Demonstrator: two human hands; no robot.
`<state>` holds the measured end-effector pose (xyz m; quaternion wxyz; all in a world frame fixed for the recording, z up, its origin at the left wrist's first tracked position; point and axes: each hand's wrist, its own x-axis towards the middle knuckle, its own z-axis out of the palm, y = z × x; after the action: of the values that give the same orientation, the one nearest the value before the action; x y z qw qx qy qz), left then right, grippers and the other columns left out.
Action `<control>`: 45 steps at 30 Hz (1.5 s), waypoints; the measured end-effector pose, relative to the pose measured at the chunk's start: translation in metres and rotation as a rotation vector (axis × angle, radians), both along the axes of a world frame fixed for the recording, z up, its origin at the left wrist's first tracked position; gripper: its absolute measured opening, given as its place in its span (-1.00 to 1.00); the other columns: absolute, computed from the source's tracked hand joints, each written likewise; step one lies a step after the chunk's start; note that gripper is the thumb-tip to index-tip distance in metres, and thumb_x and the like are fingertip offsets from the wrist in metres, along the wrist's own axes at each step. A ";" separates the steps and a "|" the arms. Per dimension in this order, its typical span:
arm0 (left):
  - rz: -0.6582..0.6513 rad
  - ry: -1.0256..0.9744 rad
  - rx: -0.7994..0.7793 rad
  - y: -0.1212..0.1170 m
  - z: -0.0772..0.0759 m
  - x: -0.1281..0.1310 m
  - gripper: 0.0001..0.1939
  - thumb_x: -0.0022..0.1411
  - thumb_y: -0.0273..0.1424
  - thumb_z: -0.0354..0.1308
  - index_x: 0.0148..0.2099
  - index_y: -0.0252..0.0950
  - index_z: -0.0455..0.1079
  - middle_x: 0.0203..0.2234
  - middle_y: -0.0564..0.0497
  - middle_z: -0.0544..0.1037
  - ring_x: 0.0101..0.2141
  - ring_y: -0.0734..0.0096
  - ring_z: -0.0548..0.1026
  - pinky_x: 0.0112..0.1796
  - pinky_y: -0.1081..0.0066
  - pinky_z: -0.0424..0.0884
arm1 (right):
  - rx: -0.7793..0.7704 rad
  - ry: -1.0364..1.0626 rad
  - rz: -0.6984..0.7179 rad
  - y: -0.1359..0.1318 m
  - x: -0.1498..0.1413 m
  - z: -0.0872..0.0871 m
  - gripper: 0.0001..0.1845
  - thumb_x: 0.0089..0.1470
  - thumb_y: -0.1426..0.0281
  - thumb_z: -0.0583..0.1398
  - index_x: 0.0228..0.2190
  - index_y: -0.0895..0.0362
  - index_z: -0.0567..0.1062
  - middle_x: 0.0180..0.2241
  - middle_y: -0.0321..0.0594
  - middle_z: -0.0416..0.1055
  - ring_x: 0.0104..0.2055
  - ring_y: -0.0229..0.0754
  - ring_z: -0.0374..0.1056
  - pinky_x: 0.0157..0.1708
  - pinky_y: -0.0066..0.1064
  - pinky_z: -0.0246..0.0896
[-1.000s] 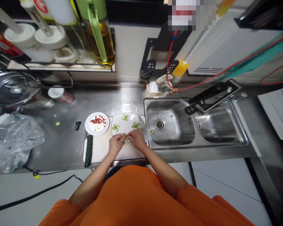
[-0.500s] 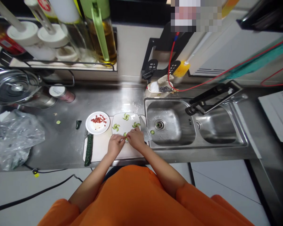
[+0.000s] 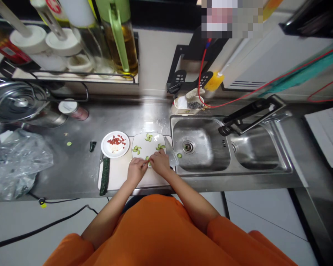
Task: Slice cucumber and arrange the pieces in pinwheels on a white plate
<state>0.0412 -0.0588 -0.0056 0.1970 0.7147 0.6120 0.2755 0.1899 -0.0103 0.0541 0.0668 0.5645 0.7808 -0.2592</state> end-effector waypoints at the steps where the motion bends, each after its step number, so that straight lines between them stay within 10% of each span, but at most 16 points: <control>1: -0.004 0.007 0.000 0.000 0.000 0.000 -0.83 0.18 -0.38 0.11 -0.27 -0.25 0.53 -0.45 -0.03 0.53 -0.35 0.35 0.38 -0.25 0.35 0.30 | -0.001 0.004 -0.005 0.000 0.000 0.000 -0.68 0.20 0.30 0.01 -0.25 0.06 0.55 -0.18 -0.10 0.42 0.04 0.00 0.07 -0.18 -0.26 0.02; 32: 0.099 -0.078 -0.019 -0.003 0.018 -0.015 -0.86 0.15 -0.37 0.12 -0.31 -0.22 0.51 -0.40 -0.03 0.54 -0.32 0.32 0.42 -0.22 0.31 0.34 | 0.040 0.049 -0.086 -0.008 0.023 0.008 -0.75 0.16 0.31 0.06 -0.28 0.04 0.53 -0.20 -0.17 0.43 -0.01 -0.04 0.08 -0.21 -0.29 -0.02; 45: 0.497 -0.426 -0.355 -0.029 0.020 -0.030 -0.60 0.09 -0.23 0.14 -0.03 -0.28 0.34 -0.38 0.00 0.54 -0.37 0.38 0.50 -0.24 0.37 0.38 | 0.047 0.030 -0.411 -0.046 0.049 -0.004 -0.61 0.13 0.46 0.02 0.00 0.13 0.38 -0.12 -0.13 0.39 -0.05 -0.08 0.15 -0.15 -0.37 -0.01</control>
<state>0.0110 -0.0880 0.0144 0.3679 0.4255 0.7506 0.3468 0.2394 -0.0561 0.0499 -0.0122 0.7094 0.6561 -0.2572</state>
